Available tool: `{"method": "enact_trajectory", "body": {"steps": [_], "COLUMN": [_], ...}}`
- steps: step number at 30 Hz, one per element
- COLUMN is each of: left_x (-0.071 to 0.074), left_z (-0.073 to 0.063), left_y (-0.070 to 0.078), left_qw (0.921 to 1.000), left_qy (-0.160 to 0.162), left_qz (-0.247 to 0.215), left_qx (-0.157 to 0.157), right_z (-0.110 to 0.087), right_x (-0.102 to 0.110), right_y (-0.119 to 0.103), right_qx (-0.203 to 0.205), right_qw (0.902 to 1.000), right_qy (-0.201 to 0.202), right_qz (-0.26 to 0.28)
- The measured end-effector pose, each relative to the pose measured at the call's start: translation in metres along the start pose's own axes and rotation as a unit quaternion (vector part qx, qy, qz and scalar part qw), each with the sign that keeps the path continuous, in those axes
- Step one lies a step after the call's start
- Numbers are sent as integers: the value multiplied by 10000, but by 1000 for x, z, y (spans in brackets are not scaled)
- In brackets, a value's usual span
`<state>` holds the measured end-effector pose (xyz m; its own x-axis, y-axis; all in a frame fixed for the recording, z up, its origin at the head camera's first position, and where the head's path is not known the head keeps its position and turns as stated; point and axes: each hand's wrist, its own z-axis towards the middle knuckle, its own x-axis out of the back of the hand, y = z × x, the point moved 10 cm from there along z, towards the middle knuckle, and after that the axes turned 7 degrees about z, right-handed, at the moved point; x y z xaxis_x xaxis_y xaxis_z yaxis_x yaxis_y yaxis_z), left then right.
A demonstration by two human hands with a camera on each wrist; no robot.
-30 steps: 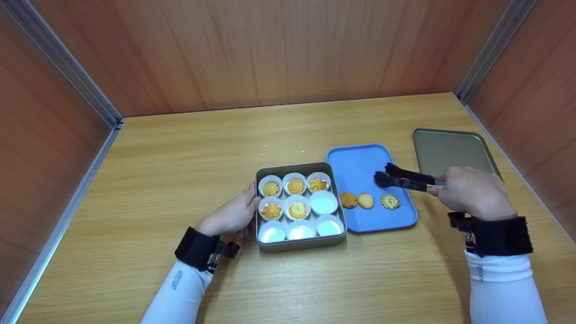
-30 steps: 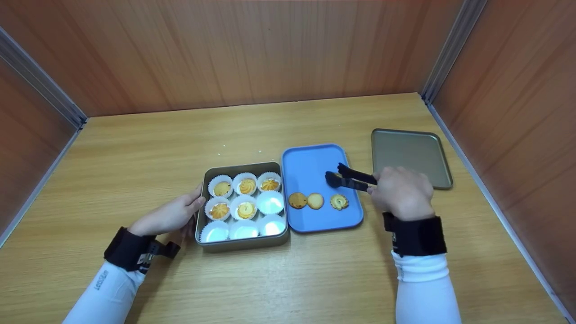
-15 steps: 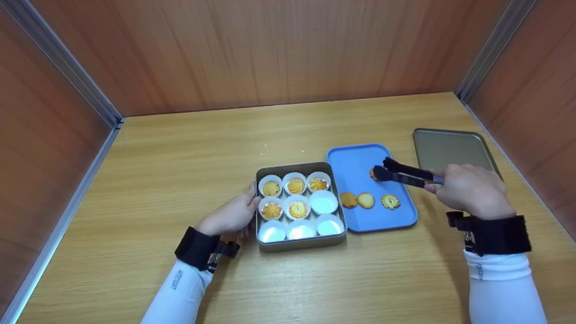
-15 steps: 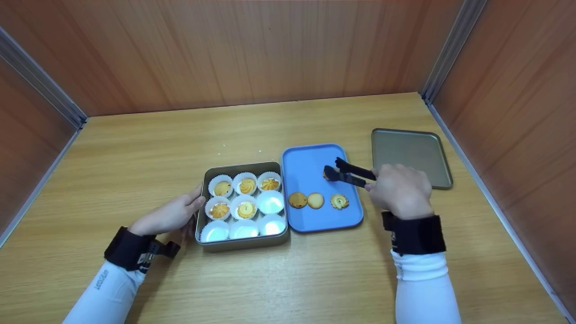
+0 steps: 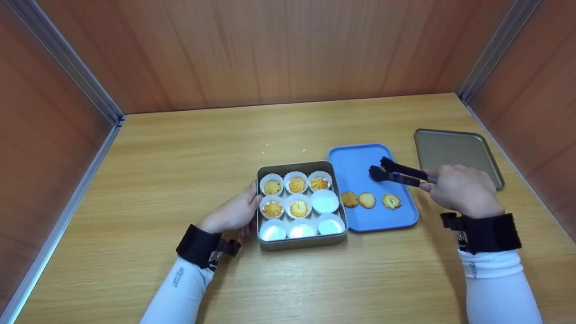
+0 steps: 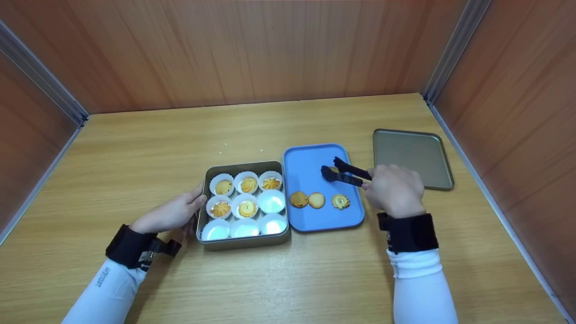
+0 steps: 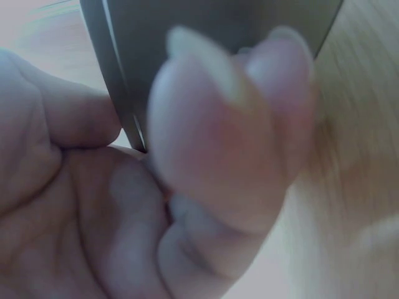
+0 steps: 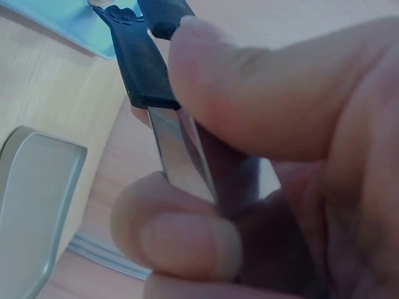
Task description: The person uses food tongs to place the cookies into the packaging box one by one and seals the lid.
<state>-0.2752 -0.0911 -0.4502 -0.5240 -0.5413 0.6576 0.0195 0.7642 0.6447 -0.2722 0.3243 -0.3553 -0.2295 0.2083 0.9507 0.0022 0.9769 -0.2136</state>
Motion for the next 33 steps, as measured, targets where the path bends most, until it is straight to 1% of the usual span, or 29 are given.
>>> {"method": "enact_trajectory", "body": {"steps": [4,6,12,16,20,26,30,33], "left_x": [0,0,1,2,1,1,0,0], "left_z": [-1,-1,-1,-2,-2,-2,-1,-1], "left_y": [0,0,2,1,1,-1,0,0], "left_qw": [10000,10000,9996,9995,9996,9997,9998,9998], "left_qy": [7,-1,-9,0,-23,-43,-50,-75], "left_qz": [-52,-84,-252,-275,-270,-240,-175,-161], "left_qx": [10,-39,-136,-131,-123,-65,-1,67], "right_z": [-1,-2,-9,-14,-20,-34,-47,-54], "right_x": [2,4,13,17,26,39,44,42], "right_y": [-2,-2,-6,-13,-25,-46,-67,-87], "right_qx": [6,27,179,268,485,825,1210,1589], "right_qw": [10000,10000,9994,9989,9968,9904,9827,9747], "right_qy": [25,70,271,363,639,1110,1396,1542], "right_qz": [-62,-29,83,104,35,-50,-116,-294]}}
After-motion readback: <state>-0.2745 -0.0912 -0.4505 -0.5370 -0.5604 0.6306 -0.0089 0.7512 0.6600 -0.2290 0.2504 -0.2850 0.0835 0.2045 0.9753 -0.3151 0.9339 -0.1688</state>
